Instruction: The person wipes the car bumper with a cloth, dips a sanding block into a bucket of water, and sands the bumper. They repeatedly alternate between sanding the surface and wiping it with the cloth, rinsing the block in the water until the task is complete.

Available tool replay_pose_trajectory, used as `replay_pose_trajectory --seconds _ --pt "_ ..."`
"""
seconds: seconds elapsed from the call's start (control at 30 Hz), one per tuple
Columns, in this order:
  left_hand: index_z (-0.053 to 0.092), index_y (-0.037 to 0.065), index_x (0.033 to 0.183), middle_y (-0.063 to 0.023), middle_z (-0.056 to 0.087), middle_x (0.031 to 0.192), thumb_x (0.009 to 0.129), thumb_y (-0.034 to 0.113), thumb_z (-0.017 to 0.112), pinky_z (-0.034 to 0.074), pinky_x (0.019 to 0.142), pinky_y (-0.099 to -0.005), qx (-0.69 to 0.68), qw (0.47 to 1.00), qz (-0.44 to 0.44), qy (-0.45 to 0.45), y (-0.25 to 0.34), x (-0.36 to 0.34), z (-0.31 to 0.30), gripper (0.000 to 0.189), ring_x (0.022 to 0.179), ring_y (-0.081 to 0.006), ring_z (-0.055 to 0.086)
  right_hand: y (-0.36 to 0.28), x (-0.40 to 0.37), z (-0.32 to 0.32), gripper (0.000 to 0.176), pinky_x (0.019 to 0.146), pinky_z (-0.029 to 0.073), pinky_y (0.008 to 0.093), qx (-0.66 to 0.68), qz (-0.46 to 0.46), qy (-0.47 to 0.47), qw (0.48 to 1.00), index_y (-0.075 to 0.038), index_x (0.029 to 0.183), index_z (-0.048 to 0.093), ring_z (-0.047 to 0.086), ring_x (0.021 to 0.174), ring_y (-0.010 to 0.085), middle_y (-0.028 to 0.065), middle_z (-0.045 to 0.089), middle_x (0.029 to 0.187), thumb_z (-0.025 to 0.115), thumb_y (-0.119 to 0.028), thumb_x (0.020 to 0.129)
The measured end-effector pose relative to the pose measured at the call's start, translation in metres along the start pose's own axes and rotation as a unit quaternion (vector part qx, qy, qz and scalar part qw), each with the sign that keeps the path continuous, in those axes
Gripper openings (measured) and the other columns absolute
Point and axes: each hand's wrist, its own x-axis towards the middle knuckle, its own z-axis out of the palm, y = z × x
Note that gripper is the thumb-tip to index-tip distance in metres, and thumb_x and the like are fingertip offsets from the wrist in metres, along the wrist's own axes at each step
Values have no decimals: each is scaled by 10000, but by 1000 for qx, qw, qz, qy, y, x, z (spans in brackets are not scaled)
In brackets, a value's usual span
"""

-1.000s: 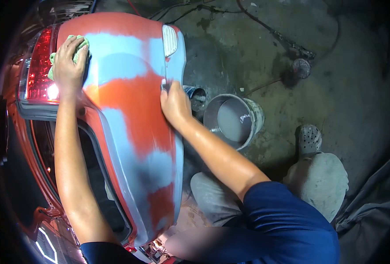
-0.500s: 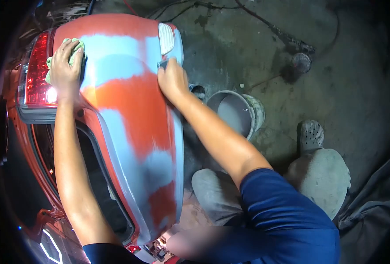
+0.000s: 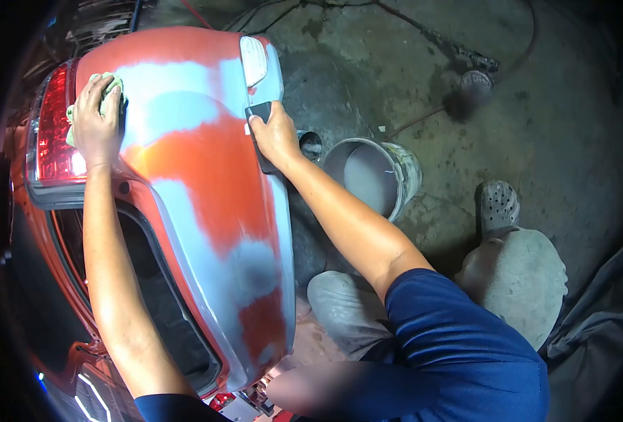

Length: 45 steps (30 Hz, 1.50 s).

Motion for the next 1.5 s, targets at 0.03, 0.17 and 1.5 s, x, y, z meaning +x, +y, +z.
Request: replay_pose_trajectory --seconds 0.03,0.17,1.5 --pt "742 125 1167 -75 697 1274 932 350 675 424 1097 -397 0 1000 1 0 0 1 0 332 1281 -259 596 5 -9 1 374 863 534 433 7 -9 6 1000 57 1125 582 708 980 367 265 707 1027 668 -245 923" --pt "742 121 1163 -85 698 1269 940 347 667 427 1093 -406 -4 1000 -7 14 4 0 0 326 1271 -276 602 18 -37 5 365 849 533 449 50 -29 18 998 65 1099 579 704 956 392 277 700 998 661 -242 919" --pt "730 110 1189 -107 687 1283 958 333 664 428 1104 -417 2 1000 11 -2 -4 1 2 328 1281 -297 593 31 -29 -128 475 994 512 485 -368 94 -335 862 44 1307 551 667 1139 423 323 668 1212 637 -215 919"
